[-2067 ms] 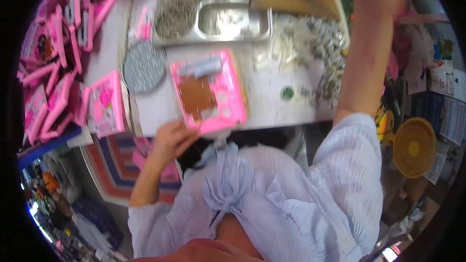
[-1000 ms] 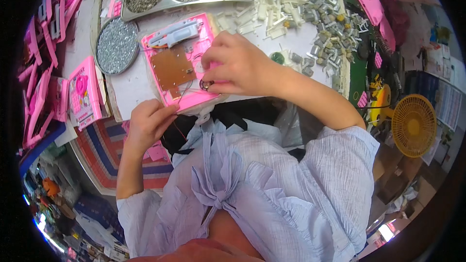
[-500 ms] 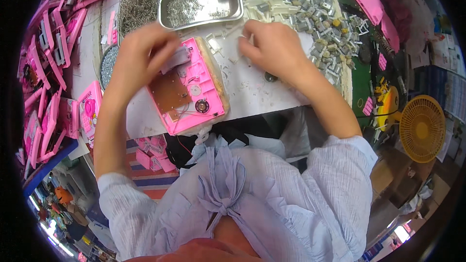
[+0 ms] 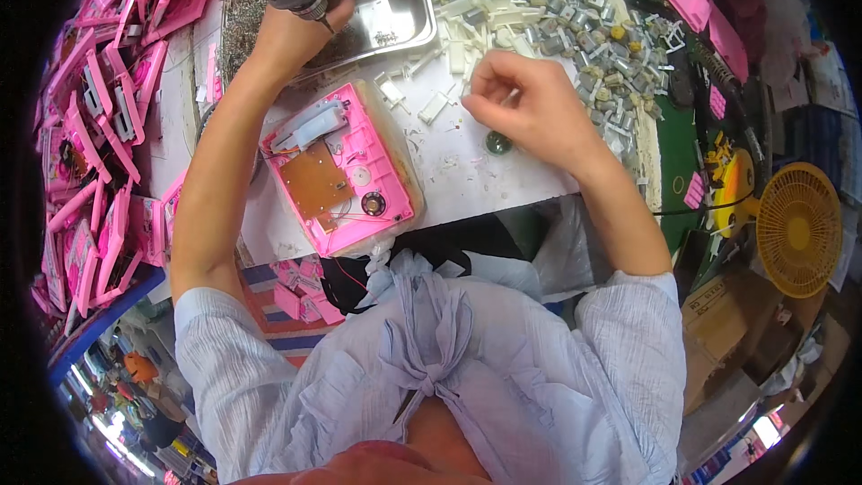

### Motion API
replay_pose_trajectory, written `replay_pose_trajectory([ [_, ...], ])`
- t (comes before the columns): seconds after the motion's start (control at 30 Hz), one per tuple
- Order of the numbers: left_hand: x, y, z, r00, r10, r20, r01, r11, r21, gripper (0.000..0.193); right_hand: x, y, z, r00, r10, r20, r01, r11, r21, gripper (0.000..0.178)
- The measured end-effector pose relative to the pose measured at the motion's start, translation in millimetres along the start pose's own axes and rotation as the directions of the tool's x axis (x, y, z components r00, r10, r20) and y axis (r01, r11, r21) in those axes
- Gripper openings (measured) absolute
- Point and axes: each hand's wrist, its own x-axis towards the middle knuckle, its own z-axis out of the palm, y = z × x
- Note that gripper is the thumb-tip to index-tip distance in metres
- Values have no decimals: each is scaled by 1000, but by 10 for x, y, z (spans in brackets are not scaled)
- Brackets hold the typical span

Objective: Soldering internal wiring and assembling the plastic casing of a pink toy device.

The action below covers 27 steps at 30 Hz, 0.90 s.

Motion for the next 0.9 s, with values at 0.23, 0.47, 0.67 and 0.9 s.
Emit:
replay_pose_trajectory([
  [0.23,-261,143,-445,940,-327,99,341,916,-209,24,314,64,-166,967,-253,41,231,790,-569,14],
  [0.47,-391,338,-402,954,-267,136,299,816,-494,20,749,-127,335,960,-280,-22,279,960,-22,26],
  [0.67,-416,545,-502,960,-279,-28,222,817,-531,19,1161,-296,600,973,1,229,-130,826,548,27],
  [0.9,-393,409,-335,994,-61,-89,57,997,-45,31,1188,-164,591,834,-538,-118,463,801,-379,17],
])
